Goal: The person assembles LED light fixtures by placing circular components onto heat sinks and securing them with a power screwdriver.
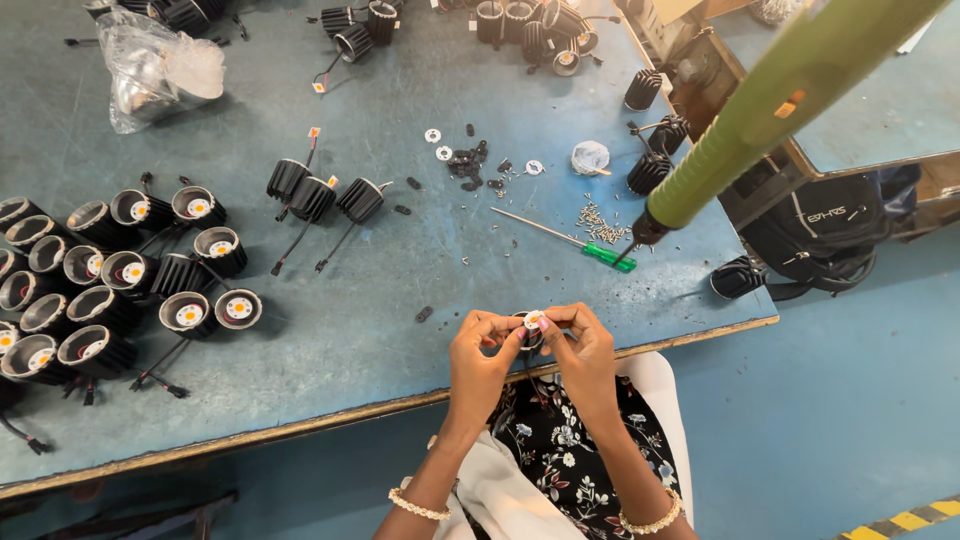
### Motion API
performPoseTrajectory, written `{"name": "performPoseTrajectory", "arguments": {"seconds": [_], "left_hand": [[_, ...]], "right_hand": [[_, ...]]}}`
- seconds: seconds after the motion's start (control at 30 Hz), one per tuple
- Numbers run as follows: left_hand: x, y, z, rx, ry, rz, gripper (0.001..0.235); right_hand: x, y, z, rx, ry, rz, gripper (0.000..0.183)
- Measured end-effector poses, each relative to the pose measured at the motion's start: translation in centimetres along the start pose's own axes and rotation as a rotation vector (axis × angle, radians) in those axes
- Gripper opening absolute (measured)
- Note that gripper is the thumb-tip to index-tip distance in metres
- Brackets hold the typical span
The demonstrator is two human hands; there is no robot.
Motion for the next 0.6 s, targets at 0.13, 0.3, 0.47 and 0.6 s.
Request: {"name": "performPoseTrajectory", "arguments": {"seconds": [0.13,0.3,0.47,0.6], "left_hand": [[-0.3,0.1,0.3,0.038,0.025,-0.036,0.015],[-0.9,0.5,1.0,0.082,0.107,-0.079,0.015],[-1.3,0.4,1.7,0.071,0.306,-0.081,0.014],[-1.2,0.0,2.3,0.104,0.367,-0.119,0.012]], "right_hand": [[0.2,0.0,0.2,-0.022,0.009,0.000,0.015],[0.3,-0.3,0.3,0.003,-0.037,-0.017,0.017],[-0.6,0.3,0.2,0.081,-0.020,-0.140,0.019],[-1.8,0.5,0.1,0.147,-0.005,-0.272,0.021]]}}
Point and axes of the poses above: each hand's wrist, its own y-axis towards the middle knuckle, its own x-axis out of the palm, z = x × y, the point moved 2 cm from there along y, towards the middle knuckle, and after that the axes turned 14 degrees about -z, right-handed, at the moved point
